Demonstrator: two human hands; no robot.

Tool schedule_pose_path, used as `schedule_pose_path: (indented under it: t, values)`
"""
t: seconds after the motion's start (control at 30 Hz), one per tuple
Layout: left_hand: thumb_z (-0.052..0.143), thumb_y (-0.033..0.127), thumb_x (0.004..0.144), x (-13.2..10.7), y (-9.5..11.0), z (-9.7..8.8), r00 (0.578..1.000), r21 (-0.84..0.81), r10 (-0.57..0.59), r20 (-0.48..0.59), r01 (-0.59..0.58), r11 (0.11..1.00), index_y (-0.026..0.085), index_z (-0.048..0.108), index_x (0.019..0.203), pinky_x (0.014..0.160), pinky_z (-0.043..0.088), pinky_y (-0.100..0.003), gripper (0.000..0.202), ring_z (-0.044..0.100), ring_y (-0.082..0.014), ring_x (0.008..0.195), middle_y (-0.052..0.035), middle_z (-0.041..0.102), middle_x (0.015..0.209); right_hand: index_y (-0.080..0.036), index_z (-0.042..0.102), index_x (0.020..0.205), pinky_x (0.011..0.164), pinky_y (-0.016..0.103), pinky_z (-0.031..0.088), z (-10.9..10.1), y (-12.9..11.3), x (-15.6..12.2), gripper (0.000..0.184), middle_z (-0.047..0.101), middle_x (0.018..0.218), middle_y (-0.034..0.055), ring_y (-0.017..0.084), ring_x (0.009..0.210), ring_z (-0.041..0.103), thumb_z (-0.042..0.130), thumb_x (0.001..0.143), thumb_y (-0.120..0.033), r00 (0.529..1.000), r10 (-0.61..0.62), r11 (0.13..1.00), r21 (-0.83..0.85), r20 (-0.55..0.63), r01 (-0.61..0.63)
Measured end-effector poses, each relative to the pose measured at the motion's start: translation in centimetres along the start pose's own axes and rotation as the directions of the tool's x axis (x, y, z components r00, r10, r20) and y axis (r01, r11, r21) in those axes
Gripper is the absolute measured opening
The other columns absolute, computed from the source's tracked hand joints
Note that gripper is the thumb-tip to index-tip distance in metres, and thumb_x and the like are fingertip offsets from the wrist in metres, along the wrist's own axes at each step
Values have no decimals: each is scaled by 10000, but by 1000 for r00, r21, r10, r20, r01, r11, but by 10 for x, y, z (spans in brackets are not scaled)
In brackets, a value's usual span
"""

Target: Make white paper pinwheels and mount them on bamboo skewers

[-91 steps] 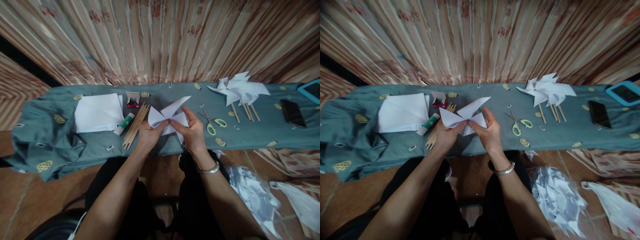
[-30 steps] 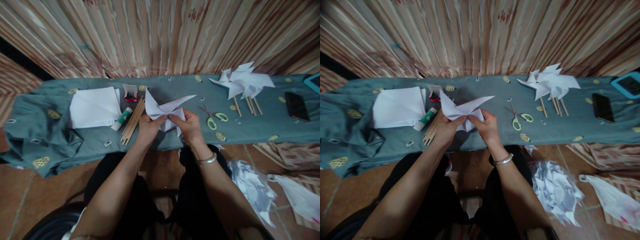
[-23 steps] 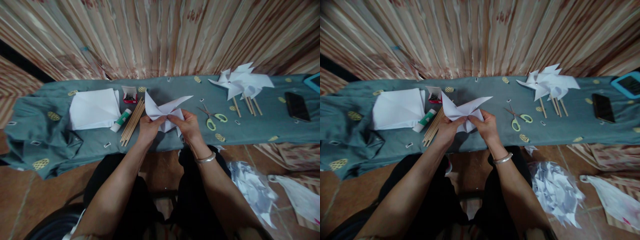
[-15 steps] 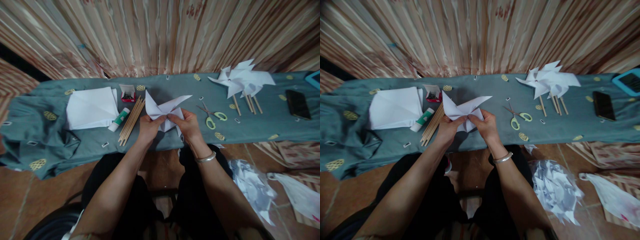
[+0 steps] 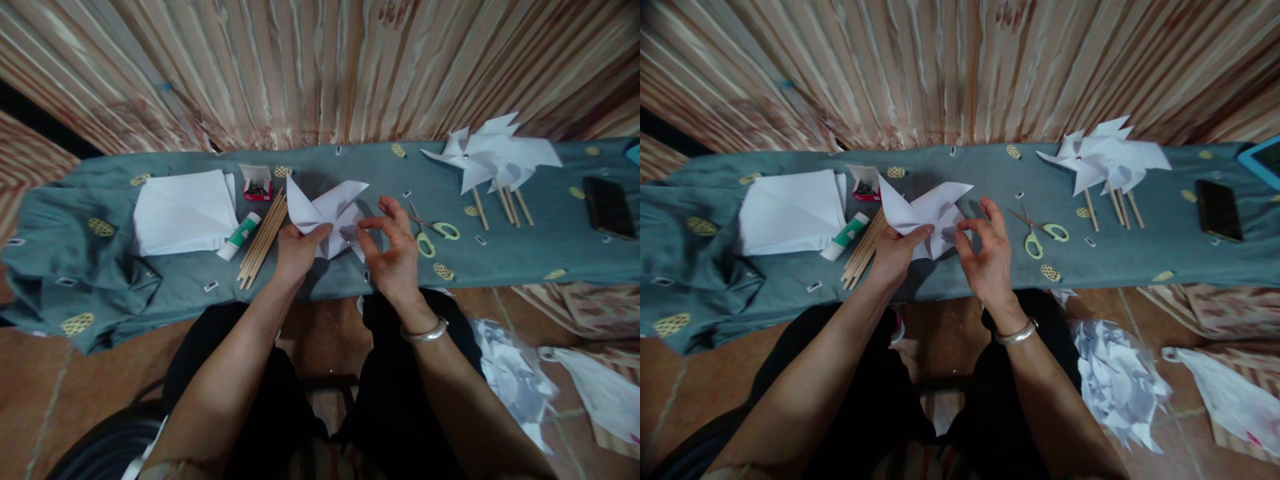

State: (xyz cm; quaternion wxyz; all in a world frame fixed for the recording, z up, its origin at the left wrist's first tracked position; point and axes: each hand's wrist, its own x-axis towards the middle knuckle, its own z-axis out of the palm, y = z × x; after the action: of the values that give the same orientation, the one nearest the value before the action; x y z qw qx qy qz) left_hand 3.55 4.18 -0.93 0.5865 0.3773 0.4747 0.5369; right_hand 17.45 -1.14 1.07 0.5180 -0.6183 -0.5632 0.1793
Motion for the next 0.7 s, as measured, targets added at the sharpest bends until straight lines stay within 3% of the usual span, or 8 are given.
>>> schedule_pose_path:
  t: [0.4,0.7]
  values:
    - [752,268,638,6,7,-11,975,288,221,40,-223,931,171,705,725,620,513,-271,139,654,-193,694,-12,725,703,-238,688,910,1106,497,391,-5,17,-8,119,482,1418,58,274,1312,483,601,865,-307,991,-83,983,-153,102,98]
    - [751,219,640,0,9,-5,976,292,210,60,-218,931,136,724,743,662,524,-287,135,672,-204,709,-35,736,736,-222,706,966,1129,536,344,2,17,-10,165,465,1456,79,302,1369,405,598,867,-298,969,-148,959,-210,200,190]
